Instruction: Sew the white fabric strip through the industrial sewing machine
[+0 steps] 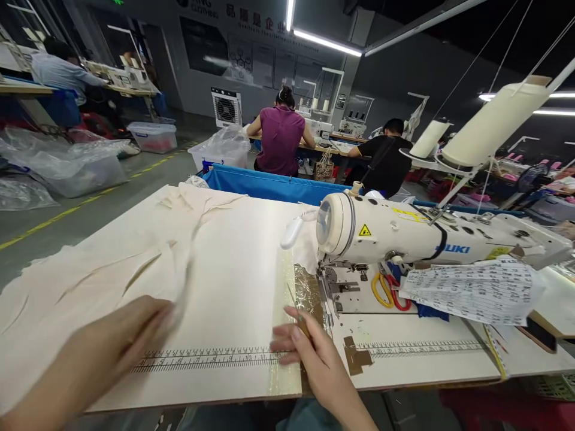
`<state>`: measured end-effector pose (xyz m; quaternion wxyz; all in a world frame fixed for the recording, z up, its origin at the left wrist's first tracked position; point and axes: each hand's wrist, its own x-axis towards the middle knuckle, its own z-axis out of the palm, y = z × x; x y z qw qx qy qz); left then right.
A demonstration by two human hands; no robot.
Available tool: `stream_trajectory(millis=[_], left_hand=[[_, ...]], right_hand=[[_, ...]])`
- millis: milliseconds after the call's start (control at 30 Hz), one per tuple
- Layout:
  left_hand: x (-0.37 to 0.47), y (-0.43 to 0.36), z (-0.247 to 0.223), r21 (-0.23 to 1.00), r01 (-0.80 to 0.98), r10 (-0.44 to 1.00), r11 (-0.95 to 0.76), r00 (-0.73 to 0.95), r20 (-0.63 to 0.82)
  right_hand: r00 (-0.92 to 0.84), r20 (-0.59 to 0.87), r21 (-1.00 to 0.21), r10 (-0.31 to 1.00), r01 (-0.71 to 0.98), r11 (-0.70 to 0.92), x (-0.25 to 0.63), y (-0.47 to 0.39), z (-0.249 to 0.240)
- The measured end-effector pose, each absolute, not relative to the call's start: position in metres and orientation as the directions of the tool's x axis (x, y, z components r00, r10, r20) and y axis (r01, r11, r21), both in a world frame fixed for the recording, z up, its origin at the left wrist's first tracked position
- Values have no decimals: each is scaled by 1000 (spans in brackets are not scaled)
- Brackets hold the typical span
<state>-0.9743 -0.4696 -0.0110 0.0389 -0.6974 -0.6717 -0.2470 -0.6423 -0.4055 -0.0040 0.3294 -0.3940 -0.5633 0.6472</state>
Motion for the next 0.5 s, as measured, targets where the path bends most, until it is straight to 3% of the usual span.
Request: stream_trajectory(millis=[100,233,333,433,500], left_hand=[[-926,-457,-16,154,918,880,-366,288,377],[-859,-454,-30,125,770,777,-625,600,188],[-817,-460,-48,154,647,665,-746,730,155],[-808,-463,-50,262,467,527,-845,811,255],[-825,-456,-33,348,460,567,-817,751,338]], right_hand=[[-521,-205,-959,829,-63,-276,-675,-383,-3],[-567,-239,-941,788,-66,-333,-711,-365,-5],[-576,-241,-943,781,-51,-328,-722,-362,-6],[-542,-229,-952,809,-50,-303,-707,-371,-5],[-519,-222,-955,825,-55,-291,-683,-386,-4]])
